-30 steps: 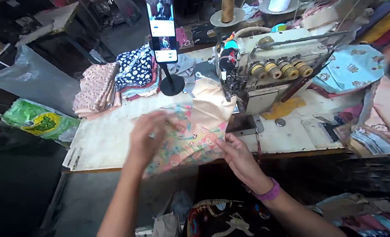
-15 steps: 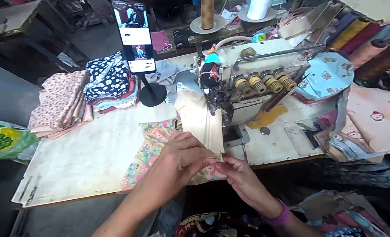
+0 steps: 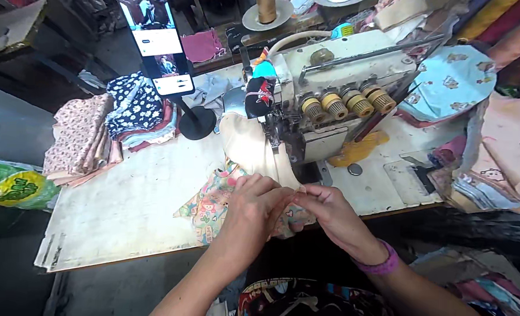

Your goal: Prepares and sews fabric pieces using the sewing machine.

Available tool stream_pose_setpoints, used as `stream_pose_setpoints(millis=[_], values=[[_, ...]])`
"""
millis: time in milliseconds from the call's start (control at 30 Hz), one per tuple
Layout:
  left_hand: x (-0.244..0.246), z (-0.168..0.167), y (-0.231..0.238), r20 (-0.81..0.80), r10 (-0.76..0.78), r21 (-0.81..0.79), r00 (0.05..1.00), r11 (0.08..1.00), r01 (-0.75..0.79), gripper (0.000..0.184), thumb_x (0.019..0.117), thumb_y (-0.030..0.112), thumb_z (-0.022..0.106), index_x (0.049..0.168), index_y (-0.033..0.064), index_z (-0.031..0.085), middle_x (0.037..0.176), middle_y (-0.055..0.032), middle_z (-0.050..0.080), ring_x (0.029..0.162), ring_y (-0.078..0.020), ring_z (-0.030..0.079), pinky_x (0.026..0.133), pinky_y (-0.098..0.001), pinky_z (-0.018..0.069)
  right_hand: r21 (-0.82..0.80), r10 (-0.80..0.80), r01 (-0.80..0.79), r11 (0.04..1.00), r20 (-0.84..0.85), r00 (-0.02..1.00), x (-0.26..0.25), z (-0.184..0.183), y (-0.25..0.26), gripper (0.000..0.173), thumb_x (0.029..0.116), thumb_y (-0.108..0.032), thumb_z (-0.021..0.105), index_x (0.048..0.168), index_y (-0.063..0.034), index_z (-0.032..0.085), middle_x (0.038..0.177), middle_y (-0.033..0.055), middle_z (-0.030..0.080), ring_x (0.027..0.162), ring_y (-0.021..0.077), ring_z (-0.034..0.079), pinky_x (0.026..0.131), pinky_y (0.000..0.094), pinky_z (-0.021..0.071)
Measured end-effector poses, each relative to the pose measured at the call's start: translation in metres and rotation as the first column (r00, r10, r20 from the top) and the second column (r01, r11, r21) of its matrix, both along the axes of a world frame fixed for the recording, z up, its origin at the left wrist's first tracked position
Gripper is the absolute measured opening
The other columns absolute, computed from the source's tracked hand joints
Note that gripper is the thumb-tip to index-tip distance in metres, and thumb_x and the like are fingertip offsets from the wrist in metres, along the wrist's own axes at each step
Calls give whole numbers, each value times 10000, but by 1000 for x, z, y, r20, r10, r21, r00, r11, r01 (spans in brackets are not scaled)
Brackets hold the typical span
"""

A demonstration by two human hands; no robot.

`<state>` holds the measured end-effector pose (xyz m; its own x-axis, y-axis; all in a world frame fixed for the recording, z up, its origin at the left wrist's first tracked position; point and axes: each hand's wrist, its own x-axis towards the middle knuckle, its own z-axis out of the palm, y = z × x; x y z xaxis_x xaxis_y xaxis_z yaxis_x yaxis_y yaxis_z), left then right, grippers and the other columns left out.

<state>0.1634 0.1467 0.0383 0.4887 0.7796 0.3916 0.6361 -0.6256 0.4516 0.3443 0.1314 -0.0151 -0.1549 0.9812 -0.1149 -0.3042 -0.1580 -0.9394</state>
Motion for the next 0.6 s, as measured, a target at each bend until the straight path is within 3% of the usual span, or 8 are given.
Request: stream_pose_setpoints(millis=[167,267,333,467,500,533,567,600], values=[[4,-11,22,-116,60,226,991,974,-32,160,980,122,617,1003,81,769,859,-68,699,814,-214,648,789,-332,495,19,-6,7,1000,-17,1000,-20,0,13,96,953,-70,645,896,-76,721,766,-68,711,699,-11,660,663,173,554],[-7,-17,38,-12,96,155,995,984,-93,265,1033,253,578,1075,75,770,955,-74,708,915,-189,647,838,-300,513,32,0,2,999,-56,998,-42,1,10,103,958,-40,624,926,-49,721,789,-55,731,721,6,691,695,198,594],[-16,-20,57,92,116,114,989,985,-126,239,1014,200,593,1059,63,782,984,-72,731,955,-169,656,882,-283,508,29,23,-22,999,-27,999,-55,4,11,100,966,-67,628,918,-49,714,758,-61,719,670,-16,670,629,167,570],[-19,-16,96,96,173,140,980,973,-186,140,930,143,680,929,58,791,955,-118,728,940,-280,676,844,-439,538,132,74,-88,987,108,991,-67,2,9,125,973,-81,621,981,-12,725,796,-49,726,705,-37,669,667,142,564],[-20,-14,103,76,188,137,979,971,-197,149,913,176,700,950,71,799,1074,-146,715,1066,-337,647,904,-526,503,148,78,-100,984,145,986,-65,0,6,123,974,-85,620,988,-12,717,796,-46,725,711,-29,675,674,149,570],[-22,-10,106,31,201,94,979,975,-203,207,914,221,689,1023,82,796,1282,-174,662,1272,-393,555,1022,-621,407,162,68,-99,982,186,980,-62,-3,3,124,969,-90,622,997,-12,714,807,-41,727,724,-24,679,689,153,572],[-26,-6,108,-27,205,-13,978,979,-206,300,936,258,637,1142,85,770,1497,-176,525,1459,-407,376,1132,-668,272,176,41,-82,981,227,973,-59,-7,-1,131,965,-95,625,1013,-10,711,830,-33,730,743,-19,682,707,158,573],[-31,0,106,-76,195,-152,978,967,-205,404,974,290,572,1297,86,704,1614,-161,382,1538,-388,230,1191,-652,188,207,-7,-49,977,262,965,-56,-10,-6,151,964,-96,626,1042,1,711,869,-17,737,773,-13,688,735,162,576]])
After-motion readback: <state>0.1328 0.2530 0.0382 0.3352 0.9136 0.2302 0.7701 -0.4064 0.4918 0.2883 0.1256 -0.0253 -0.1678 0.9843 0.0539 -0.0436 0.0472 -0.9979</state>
